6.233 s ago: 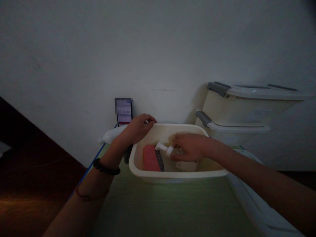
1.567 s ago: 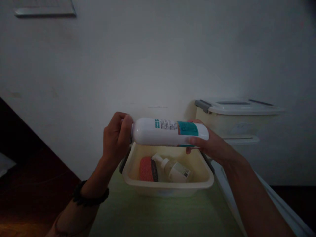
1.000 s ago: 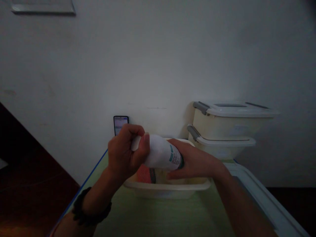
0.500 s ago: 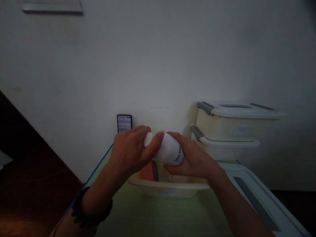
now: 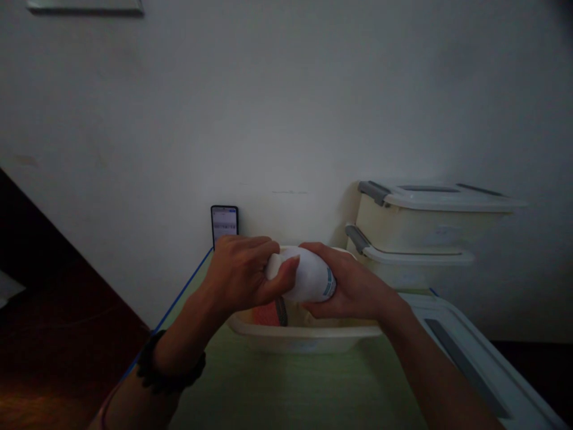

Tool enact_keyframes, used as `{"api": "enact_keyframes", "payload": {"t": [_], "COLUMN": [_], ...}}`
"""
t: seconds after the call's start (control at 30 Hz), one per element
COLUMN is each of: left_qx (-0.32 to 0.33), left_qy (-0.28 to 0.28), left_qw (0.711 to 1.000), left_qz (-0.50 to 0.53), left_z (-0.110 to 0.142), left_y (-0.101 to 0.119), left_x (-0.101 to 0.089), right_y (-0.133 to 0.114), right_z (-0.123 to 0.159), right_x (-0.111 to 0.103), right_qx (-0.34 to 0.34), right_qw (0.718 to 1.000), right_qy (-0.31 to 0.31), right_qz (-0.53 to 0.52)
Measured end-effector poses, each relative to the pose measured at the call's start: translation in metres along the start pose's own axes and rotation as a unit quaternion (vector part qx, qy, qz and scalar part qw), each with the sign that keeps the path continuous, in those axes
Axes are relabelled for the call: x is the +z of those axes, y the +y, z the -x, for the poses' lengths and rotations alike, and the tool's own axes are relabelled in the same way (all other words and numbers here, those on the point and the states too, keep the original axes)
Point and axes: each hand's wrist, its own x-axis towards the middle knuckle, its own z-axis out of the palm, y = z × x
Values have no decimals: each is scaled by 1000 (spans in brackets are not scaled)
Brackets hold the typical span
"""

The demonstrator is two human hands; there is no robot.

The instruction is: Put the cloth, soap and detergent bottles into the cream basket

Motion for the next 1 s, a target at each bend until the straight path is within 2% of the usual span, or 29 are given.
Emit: {"api": "enact_keyframes", "payload": {"t": [0.43, 0.6, 0.7, 0.8, 0.93, 1.0], "left_qx": [12, -18, -27, -32, -75, -99], "left_qy": [-3, -21, -14, -12, -41, -80], "left_qw": [1000, 999, 997, 993, 987, 976], "left_qz": [6, 43, 76, 111, 135, 175], "left_z": [0, -1, 0, 1, 3, 4], "left_y": [0, -2, -3, -3, -11, -17], "left_x": [0, 1, 1, 2, 9, 14], "right_y": [2, 1, 0, -1, -3, -3], "right_z": [0, -1, -1, 0, -1, -3], "right_x": [-1, -3, -5, -5, -4, -2], "right_qx": [-16, 1, 4, 27, 125, 139], "right_qw": [1000, 1000, 998, 985, 939, 913], "right_qy": [2, 17, 67, 163, 241, 259], "right_qz": [-5, 7, -1, -41, -213, -284]}}
